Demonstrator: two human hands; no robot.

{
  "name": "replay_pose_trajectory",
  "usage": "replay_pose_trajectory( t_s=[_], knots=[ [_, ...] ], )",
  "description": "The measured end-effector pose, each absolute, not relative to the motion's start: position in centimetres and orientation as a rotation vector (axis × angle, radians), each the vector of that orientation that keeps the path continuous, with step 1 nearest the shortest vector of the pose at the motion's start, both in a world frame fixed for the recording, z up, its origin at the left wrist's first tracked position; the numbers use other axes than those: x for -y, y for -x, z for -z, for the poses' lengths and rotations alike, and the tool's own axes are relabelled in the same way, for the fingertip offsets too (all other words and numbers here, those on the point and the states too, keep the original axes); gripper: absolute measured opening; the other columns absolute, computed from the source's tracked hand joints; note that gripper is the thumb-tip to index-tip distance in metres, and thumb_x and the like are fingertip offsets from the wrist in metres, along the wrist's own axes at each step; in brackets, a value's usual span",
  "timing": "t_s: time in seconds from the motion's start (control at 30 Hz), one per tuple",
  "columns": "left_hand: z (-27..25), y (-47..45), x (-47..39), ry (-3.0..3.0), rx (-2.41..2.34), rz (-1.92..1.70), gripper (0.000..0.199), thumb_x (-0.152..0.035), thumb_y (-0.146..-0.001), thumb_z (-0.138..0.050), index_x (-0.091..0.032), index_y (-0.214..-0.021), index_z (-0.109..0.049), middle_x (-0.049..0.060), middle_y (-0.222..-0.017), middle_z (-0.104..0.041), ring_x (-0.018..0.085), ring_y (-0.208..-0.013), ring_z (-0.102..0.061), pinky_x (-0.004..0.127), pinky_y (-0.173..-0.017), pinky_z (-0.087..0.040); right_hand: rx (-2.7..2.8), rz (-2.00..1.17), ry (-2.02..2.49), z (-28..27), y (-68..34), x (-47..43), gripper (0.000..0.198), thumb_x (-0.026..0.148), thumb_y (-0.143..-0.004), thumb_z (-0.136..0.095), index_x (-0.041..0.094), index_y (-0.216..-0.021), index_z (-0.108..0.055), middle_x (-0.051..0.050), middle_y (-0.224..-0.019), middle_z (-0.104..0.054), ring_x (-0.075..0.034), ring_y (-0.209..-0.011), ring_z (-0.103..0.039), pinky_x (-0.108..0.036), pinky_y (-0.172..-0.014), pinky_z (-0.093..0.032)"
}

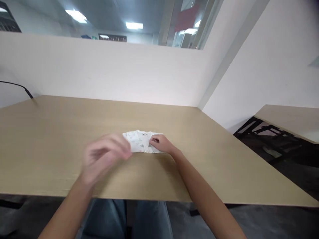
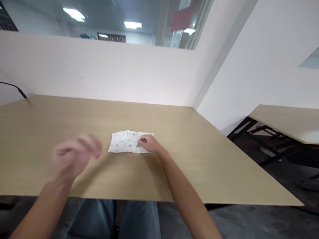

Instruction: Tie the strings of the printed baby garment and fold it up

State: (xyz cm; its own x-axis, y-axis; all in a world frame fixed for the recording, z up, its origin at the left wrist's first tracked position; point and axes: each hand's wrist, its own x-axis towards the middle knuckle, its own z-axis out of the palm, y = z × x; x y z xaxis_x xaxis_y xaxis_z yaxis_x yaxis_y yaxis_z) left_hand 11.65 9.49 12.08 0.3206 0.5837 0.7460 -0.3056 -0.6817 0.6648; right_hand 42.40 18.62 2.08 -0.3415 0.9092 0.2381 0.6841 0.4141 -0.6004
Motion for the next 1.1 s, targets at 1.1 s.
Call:
replay_pose_trajectory(
  t_s=[1.1],
  knots=[
    [-0.5,-16.1,-24.2,-2.407,-0.765,-0.663,0.041,-0.047,-0.075,-0.079,-0.023,-0.107,-0.069,0.003,-0.106,-0.064,0.023,-0.101,-0.059,0.031,-0.089,-0.044,2.127,-0.728,1.401,-2.9,-41.3,-17.6,0.038,0.034,-0.078,-0.075,0.022,-0.113,-0.066,0.005,-0.069,-0.055,-0.014,-0.064,-0.05,-0.025,-0.061,-0.036]
  ],
)
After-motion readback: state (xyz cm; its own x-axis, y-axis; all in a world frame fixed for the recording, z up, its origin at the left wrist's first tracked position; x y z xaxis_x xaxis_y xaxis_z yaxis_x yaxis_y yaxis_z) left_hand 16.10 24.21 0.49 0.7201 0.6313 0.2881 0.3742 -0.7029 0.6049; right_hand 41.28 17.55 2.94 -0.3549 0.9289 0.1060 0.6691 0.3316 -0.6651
